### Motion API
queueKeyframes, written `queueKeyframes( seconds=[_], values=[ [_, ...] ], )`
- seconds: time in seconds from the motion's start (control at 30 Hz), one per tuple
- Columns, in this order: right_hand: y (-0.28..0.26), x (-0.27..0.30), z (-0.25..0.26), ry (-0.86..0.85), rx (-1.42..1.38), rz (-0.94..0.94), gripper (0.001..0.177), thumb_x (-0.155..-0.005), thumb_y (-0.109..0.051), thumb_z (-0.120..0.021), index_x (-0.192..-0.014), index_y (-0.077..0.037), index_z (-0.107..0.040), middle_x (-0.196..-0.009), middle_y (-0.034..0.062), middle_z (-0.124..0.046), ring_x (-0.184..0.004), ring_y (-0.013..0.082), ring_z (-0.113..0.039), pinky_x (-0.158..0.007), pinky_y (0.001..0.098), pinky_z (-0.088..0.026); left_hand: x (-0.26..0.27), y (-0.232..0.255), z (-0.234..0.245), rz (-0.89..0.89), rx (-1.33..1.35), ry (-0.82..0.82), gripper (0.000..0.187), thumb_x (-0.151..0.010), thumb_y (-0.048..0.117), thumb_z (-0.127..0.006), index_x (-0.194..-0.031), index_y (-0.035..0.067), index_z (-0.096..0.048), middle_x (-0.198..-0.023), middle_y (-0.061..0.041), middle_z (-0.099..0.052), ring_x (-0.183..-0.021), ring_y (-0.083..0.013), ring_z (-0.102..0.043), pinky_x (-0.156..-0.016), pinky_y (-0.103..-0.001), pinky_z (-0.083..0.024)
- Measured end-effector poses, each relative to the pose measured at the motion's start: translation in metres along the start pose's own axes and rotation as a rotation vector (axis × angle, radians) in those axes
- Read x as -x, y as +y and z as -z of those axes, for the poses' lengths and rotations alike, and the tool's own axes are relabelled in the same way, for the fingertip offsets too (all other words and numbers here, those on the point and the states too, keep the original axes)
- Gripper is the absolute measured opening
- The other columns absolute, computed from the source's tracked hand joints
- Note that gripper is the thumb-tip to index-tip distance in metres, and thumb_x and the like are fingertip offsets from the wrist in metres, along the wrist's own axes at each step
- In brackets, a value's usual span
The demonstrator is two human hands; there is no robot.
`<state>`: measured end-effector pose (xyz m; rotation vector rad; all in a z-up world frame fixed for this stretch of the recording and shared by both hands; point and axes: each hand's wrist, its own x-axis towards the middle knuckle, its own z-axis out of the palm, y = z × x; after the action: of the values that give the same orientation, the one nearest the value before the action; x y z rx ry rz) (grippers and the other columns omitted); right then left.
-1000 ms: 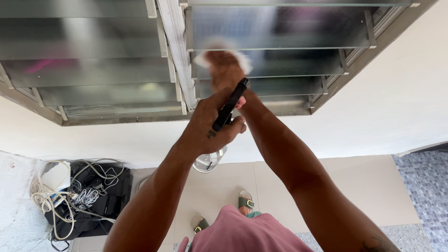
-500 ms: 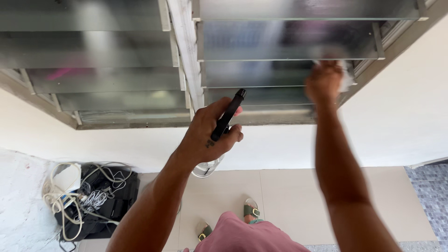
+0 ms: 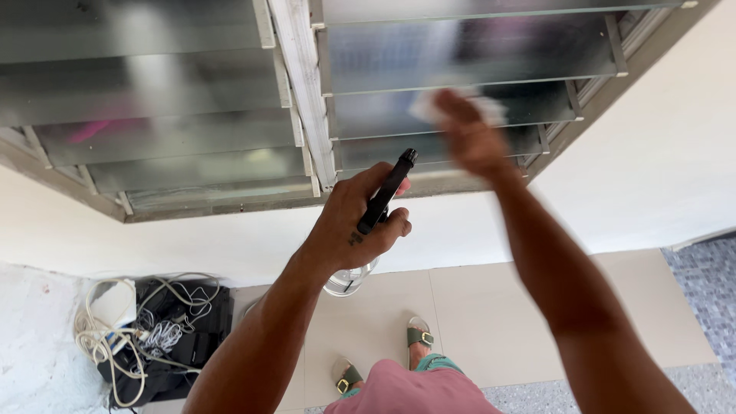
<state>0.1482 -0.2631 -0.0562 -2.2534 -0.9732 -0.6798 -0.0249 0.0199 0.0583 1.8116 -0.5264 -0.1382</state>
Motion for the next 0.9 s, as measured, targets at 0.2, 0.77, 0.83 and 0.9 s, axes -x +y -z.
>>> queueKeyframes(
  seconds=[0.2, 0.77, 0.83, 0.9],
  values=[
    [0.049, 0.031, 0.044, 0.233, 0.252, -0.550, 0.042, -0.116, -0.020, -0.036, -0.149, 0.002, -0.050, -0.152, 0.0212, -0.052, -0.144, 0.0330, -0.044, -0.120, 0.0465, -0.031, -0.005, 0.007, -0.012, 0.154, -0.043, -0.048, 0.026, -0.087, 0.006, -0.065, -0.112, 0.008, -0.060, -0.071, -0.010, -0.076, -0.063, -0.0226, -0.072, -0.060, -0.033, -0.052],
    [0.009, 0.032, 0.123, 0.339, -1.281, -0.590, 0.024, -0.112, -0.015, -0.060, -0.130, 0.000, -0.055, -0.118, 0.0125, -0.066, -0.106, 0.0251, -0.070, -0.090, 0.0415, -0.061, -0.045, 0.014, -0.079, -0.001, -0.036, 0.223, 0.021, -0.083, 0.007, -0.067, -0.103, 0.008, -0.059, -0.071, -0.006, -0.072, -0.068, -0.0141, -0.078, -0.061, -0.029, -0.053],
    [0.011, 0.030, 0.151, 0.565, -1.051, -0.465, 0.012, -0.117, -0.010, -0.061, -0.126, -0.005, -0.055, -0.121, 0.0085, -0.064, -0.110, 0.0202, -0.069, -0.095, 0.0389, -0.063, -0.047, 0.015, -0.079, -0.013, -0.046, 0.230, 0.021, -0.083, 0.007, -0.068, -0.102, 0.007, -0.059, -0.072, -0.007, -0.071, -0.068, -0.0149, -0.077, -0.059, -0.030, -0.052],
    [-0.006, 0.030, 0.176, 0.635, -0.213, -0.433, 0.025, -0.111, -0.014, -0.047, -0.126, -0.003, -0.063, -0.099, 0.0161, -0.071, -0.079, 0.0194, -0.064, -0.072, 0.0342, -0.054, -0.045, 0.017, -0.077, -0.026, -0.043, 0.213, 0.022, -0.082, 0.005, -0.069, -0.102, 0.006, -0.059, -0.072, -0.008, -0.069, -0.068, -0.0162, -0.077, -0.057, -0.031, -0.051]
  ],
)
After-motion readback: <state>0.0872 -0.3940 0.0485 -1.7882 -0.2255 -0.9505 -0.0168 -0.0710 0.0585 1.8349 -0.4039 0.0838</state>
